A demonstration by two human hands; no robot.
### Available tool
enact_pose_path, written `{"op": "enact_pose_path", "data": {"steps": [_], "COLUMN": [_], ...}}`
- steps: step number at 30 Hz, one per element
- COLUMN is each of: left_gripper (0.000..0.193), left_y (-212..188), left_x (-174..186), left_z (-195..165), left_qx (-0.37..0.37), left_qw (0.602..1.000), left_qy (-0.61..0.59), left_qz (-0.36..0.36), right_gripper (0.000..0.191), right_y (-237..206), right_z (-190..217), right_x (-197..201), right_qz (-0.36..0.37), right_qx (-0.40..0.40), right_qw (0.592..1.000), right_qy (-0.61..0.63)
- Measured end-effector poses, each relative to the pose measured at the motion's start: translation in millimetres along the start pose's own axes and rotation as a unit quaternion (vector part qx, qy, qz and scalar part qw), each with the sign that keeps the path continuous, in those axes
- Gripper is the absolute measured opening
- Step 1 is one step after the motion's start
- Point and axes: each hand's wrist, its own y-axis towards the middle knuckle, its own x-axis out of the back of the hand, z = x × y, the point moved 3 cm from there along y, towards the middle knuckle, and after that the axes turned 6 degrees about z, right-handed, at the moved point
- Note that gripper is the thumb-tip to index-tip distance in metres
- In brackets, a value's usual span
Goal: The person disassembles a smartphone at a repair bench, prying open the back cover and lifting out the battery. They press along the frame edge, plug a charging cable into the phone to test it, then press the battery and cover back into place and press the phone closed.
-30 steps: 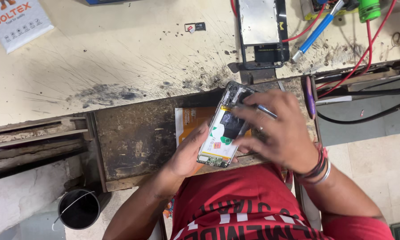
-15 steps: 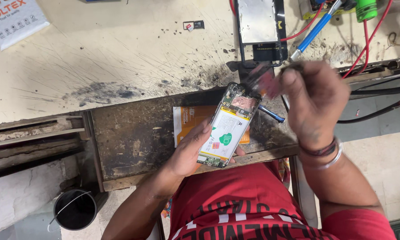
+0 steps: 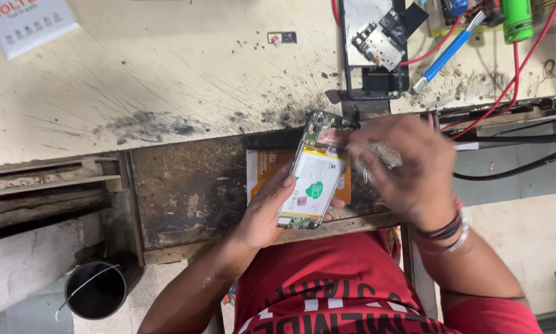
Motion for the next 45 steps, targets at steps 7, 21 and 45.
{"op": "enact_pose_path", "data": {"steps": [7,21,45], "left_gripper": [0.06,0.065,0.063], "left_y": [-1,-2,-3], "left_x": [3,5,8], "left_z": [6,10,14], "left_qx": [-0.019,-0.013,-0.014], "left_qw": [0.997,0.993,0.994], "left_qy": [0.063,0.112,0.104], "left_qz": [-0.031,-0.03,-0.035], "right_gripper": [0.023,0.016,0.014], "right_y": [-14,1,-8], "right_z": [6,-6,-11], "right_x": [-23,-24,-33], "right_qz": [-0.032,0.072,0.033], "right_qx": [-0.014,-0.102,-0.105], "right_qw": [0.999,0.991,0.989], "right_qy": [-0.032,0.043,0.095]}}
